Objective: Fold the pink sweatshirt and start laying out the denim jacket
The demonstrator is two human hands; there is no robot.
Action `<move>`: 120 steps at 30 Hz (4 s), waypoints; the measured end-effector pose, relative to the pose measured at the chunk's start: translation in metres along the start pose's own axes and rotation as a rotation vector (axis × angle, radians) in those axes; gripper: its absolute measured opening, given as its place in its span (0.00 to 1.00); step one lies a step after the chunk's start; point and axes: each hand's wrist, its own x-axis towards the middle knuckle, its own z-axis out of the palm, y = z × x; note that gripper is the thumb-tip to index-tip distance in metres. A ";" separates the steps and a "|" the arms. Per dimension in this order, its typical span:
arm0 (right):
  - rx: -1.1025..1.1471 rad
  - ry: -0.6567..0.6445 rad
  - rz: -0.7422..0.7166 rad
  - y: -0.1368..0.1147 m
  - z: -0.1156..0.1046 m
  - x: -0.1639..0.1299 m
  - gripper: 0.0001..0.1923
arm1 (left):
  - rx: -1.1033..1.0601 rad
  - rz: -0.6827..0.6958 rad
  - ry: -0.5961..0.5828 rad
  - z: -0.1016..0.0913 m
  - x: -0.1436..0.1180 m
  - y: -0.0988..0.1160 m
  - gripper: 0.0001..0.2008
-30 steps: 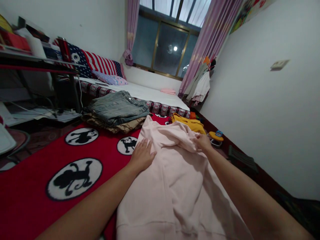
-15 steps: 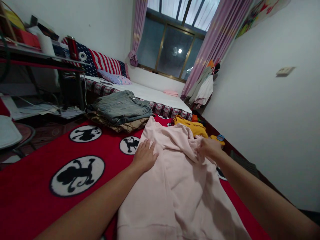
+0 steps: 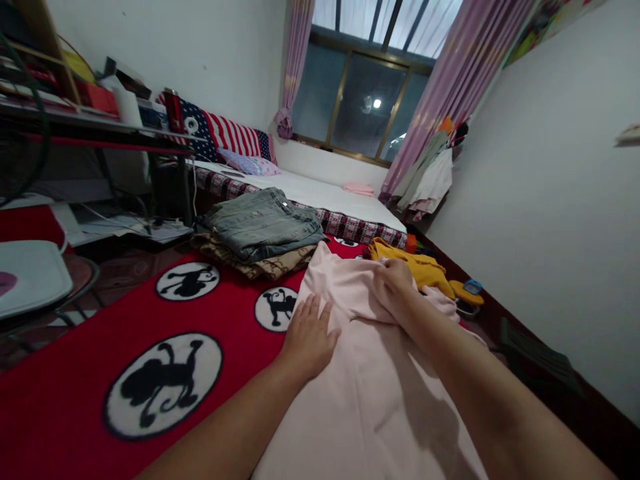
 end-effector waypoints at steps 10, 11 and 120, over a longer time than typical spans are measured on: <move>-0.095 -0.038 -0.133 -0.073 0.027 -0.005 0.17 | -0.049 -0.003 0.012 0.005 0.000 -0.001 0.29; -0.059 -0.096 -0.202 -0.085 0.037 -0.008 0.18 | -0.051 -0.003 0.020 0.005 0.000 -0.001 0.29; 0.587 -0.287 -0.572 -0.059 -0.008 -0.209 0.17 | -0.919 -0.302 0.160 -0.013 0.098 -0.040 0.28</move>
